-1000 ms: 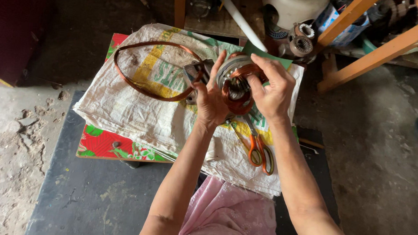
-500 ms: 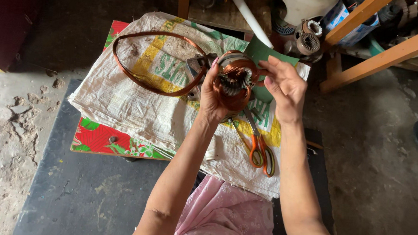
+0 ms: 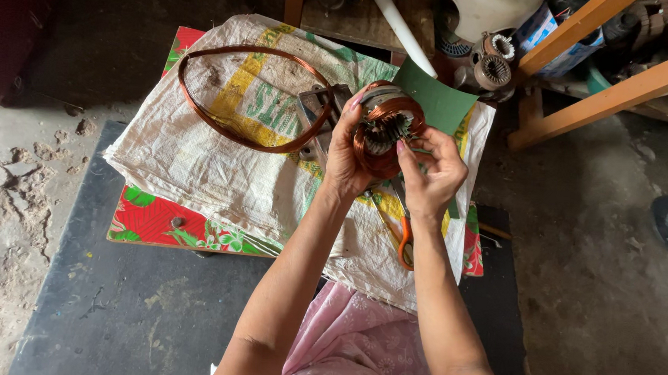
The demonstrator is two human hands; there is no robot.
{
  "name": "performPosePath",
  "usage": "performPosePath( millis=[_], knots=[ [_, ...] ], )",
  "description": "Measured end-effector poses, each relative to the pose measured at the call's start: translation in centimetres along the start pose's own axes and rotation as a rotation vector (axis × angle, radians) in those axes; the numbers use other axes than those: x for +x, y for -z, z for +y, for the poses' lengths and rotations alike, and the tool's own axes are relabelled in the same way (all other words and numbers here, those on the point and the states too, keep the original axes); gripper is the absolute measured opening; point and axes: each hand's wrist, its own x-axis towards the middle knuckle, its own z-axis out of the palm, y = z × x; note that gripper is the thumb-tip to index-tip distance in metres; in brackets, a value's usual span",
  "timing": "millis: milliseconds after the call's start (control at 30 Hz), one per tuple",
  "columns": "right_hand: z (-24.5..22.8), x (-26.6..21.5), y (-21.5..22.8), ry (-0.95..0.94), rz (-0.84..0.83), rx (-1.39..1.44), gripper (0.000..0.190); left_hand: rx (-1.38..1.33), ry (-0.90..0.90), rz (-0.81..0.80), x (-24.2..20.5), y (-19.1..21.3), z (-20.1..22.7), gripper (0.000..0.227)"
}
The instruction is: The person is seated on the floor and uses their hands to manipulate copper wires and a green insulating sheet on a motor stator. They repeatedly tuck the wires into the slots and adjust the green sheet to secure the windings.
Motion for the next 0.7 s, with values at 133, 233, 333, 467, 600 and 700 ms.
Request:
performPosePath(
  millis=[133, 233, 333, 467, 600, 700],
  knots=[
    [0.1, 0.0, 0.0, 0.056, 0.012, -0.081, 0.033, -0.003, 0.019, -0.030, 0.0, 0.4, 0.0, 0.055],
    [-0.4, 0.2, 0.4, 0.092, -0.038, -0.096, 0.038, -0.007, 0.057, -0.023, 0.1, 0.6, 0.2, 0.056],
    [-1.1, 0.5, 0.8, 0.047, -0.087, -0.126, 0.038, -0.003, 0.075, -0.024, 0.1, 0.7, 0.1, 0.056],
    [-2.2, 0.7, 1.2, 0.028, -0.138, -0.183, 0.039, -0.005, 0.075, -0.047, 0.2, 0.9, 0.1, 0.056],
    [-2.7, 0.9, 1.3, 0.034, -0.163, -0.175, 0.038, 0.002, 0.092, -0.052, 0.1, 1.0, 0.0, 0.056],
    [-2.5, 0.9, 1.4, 0.020, -0.161, -0.124, 0.037, 0.003, 0.096, -0.051, 0.1, 1.0, 0.0, 0.056]
  ],
)
